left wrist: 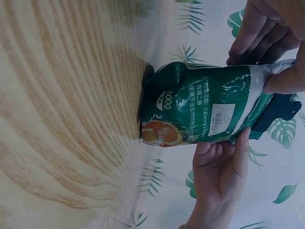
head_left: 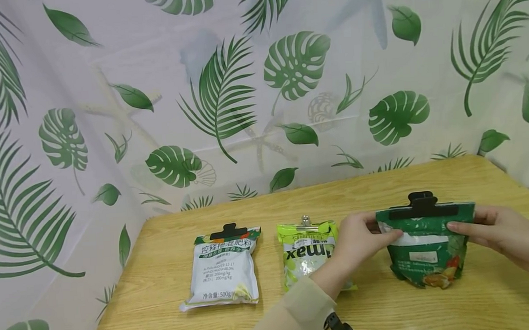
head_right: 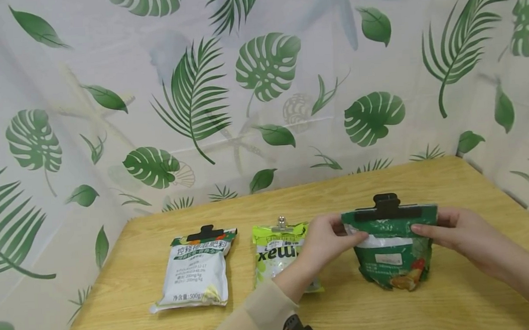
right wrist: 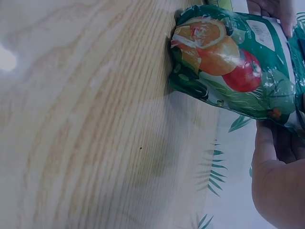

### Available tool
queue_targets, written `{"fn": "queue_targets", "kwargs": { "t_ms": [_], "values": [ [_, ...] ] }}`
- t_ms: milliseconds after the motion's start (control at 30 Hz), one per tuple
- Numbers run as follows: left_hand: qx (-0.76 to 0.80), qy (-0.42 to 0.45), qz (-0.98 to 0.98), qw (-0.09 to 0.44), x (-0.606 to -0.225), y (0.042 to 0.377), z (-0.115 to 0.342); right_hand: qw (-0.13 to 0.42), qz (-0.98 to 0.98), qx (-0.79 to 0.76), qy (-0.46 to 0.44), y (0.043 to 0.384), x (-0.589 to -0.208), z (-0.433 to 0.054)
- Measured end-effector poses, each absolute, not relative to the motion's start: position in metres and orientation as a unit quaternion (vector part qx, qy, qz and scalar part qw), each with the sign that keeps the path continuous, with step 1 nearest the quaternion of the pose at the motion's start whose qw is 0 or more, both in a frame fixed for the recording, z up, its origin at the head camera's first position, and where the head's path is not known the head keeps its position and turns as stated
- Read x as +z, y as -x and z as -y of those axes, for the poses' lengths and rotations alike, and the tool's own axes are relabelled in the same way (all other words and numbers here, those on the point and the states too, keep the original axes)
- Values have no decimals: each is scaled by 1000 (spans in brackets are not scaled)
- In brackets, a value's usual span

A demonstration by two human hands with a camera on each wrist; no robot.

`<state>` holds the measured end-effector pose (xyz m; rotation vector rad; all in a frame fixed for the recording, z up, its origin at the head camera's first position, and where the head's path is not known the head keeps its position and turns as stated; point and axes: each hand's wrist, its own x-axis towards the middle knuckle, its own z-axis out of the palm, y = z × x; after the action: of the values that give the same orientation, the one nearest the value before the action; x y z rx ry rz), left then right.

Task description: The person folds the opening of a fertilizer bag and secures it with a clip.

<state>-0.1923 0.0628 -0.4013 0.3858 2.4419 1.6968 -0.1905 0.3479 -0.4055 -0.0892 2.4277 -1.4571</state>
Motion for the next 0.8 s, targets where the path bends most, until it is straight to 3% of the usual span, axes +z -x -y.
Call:
{"fn": "queue_targets", "kwargs": {
  "t_ms": [800],
  "values": [
    [546, -125, -824, 82, -402, 192, -64, 146, -846, -512, 23, 189, -405, -347]
  ]
}}
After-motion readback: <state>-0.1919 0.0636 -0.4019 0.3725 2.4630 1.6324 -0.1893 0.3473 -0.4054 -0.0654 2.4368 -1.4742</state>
